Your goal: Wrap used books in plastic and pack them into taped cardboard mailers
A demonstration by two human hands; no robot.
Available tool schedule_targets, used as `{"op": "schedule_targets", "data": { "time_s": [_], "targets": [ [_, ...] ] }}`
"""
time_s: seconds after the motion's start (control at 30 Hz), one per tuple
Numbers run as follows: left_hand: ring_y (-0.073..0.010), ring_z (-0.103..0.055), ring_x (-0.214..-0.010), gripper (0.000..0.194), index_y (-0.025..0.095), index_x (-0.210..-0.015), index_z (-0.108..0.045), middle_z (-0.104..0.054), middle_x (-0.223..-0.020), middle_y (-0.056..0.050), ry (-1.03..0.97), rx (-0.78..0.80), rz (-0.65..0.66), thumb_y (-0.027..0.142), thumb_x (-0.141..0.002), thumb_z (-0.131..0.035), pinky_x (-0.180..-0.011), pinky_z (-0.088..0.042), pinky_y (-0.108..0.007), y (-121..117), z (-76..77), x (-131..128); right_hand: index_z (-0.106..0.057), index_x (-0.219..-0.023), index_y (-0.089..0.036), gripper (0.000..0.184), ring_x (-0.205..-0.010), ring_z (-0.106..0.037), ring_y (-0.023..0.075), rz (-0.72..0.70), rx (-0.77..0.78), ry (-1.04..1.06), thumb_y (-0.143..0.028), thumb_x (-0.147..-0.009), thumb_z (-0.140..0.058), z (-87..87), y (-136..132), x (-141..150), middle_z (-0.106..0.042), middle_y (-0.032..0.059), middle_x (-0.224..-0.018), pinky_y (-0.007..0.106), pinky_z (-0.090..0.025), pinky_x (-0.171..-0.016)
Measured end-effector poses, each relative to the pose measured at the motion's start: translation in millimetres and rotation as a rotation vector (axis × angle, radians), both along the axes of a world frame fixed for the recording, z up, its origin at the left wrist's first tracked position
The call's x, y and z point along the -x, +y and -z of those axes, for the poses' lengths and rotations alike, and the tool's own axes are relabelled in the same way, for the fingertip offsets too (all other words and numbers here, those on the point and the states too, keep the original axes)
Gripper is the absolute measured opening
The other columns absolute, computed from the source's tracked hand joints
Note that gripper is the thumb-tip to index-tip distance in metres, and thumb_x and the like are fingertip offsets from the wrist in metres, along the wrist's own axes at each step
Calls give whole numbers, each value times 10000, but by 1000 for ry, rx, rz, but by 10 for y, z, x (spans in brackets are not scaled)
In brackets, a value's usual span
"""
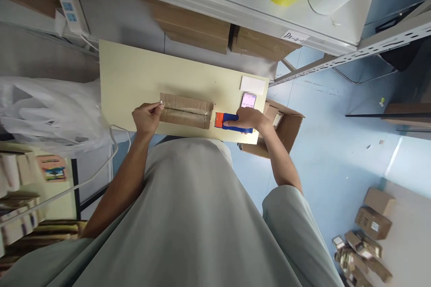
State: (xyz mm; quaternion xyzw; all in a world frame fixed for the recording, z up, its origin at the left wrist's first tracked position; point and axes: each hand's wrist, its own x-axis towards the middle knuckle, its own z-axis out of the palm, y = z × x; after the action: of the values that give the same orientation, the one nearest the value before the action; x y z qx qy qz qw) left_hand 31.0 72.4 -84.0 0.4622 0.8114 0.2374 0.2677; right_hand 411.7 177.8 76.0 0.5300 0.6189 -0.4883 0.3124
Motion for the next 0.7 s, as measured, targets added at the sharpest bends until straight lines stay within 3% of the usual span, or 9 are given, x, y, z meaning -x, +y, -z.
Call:
{"op": "schedule_targets", "data": {
  "time_s": [0.2,0.47,0.7],
  "targets": [
    [-274,-798,-978,221,235,-985,-868,-865,-1014,-70,-12,7,-6,382,-956,-705,-980,-629,-396,-3,23,17,-788,-911,-172,655,-733,-793,274,-70,-82,-96,-820,-964,-703,165,-25,173,-801,109,-727,373,-595,-777],
    [-277,-790,-987,204,223,-1007,-868,-849,-1015,-86,-5,-12,20,338,-967,-704,-989,-613,-399,-21,8,-4,-784,-928,-179,635,-844,-810,315,-83,-108,-143,-807,-976,-707,210,-155,261,-820,149,-821,392,-594,-843],
    [-277,-798,-1038,205,213,-1034,-853,-840,-1040,-89,-50,-34,16,349,-1001,-704,-1014,-617,-389,-52,-29,-55,-776,-1179,-124,560,-1128,-803,367,-116,-210,-256,-661,-1063,-671,346,-350,518,-826,237,-1176,387,-592,-902]
  ]
}}
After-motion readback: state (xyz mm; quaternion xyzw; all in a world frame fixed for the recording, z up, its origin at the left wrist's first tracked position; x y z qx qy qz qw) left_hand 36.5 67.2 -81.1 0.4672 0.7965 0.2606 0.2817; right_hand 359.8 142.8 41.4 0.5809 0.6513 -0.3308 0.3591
